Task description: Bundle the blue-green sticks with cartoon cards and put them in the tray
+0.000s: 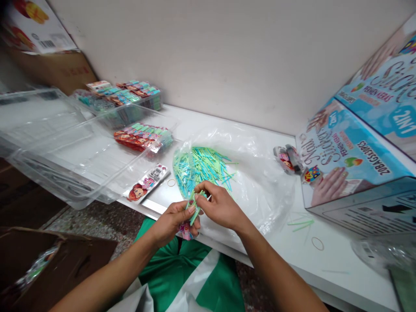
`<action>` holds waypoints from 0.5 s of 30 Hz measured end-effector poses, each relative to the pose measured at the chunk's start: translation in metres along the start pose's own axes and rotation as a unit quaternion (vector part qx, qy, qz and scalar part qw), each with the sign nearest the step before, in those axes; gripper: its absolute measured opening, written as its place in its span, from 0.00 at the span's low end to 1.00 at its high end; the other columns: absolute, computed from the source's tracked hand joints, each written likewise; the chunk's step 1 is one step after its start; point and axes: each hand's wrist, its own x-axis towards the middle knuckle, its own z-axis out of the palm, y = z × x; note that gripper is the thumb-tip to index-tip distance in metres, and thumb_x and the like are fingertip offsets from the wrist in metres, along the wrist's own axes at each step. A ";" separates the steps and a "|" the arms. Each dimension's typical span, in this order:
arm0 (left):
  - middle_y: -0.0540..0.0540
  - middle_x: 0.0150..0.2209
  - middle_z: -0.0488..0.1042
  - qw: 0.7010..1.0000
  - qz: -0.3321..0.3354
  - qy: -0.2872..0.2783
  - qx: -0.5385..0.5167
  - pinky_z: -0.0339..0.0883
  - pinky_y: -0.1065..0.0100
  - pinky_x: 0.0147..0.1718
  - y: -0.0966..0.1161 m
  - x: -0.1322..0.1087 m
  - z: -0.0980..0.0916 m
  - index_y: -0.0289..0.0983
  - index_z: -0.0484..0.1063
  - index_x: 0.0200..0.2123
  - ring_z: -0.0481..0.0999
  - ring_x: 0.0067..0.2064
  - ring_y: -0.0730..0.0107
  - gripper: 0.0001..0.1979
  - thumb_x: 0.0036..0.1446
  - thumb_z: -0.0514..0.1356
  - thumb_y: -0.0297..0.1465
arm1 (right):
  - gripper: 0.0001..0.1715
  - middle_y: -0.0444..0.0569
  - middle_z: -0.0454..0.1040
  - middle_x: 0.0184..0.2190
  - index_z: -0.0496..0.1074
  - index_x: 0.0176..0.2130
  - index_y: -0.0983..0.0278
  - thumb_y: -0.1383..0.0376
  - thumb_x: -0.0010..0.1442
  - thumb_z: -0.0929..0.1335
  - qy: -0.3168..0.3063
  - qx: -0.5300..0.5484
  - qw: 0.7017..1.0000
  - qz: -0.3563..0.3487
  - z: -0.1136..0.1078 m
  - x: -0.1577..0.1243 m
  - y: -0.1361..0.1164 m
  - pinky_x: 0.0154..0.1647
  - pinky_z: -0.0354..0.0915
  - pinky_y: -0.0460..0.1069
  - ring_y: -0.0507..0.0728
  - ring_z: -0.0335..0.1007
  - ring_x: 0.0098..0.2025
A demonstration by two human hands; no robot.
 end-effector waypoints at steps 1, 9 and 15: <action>0.44 0.25 0.74 1.000 -0.004 -0.003 -0.001 0.63 0.74 0.17 0.000 0.000 0.000 0.30 0.71 0.39 0.73 0.22 0.70 0.21 0.52 0.60 0.44 | 0.07 0.43 0.68 0.29 0.67 0.38 0.61 0.63 0.58 0.63 -0.001 0.007 1.000 -0.007 0.001 0.000 0.001 0.31 0.62 0.46 0.51 0.65 0.29; 0.44 0.25 0.74 1.000 -0.003 -0.023 -0.011 0.65 0.73 0.20 -0.001 -0.002 -0.002 0.30 0.71 0.37 0.73 0.22 0.71 0.19 0.53 0.60 0.42 | 0.06 0.44 0.68 0.30 0.68 0.36 0.62 0.63 0.59 0.63 -0.024 0.037 0.999 -0.027 -0.001 0.002 0.000 0.35 0.62 0.47 0.52 0.65 0.32; 0.44 0.26 0.74 1.000 0.006 -0.014 -0.008 0.64 0.73 0.20 -0.003 -0.002 -0.002 0.31 0.70 0.35 0.73 0.22 0.72 0.18 0.53 0.59 0.42 | 0.05 0.42 0.68 0.26 0.67 0.33 0.62 0.63 0.59 0.64 -0.024 0.032 0.999 -0.015 0.000 0.000 -0.003 0.32 0.61 0.46 0.51 0.64 0.29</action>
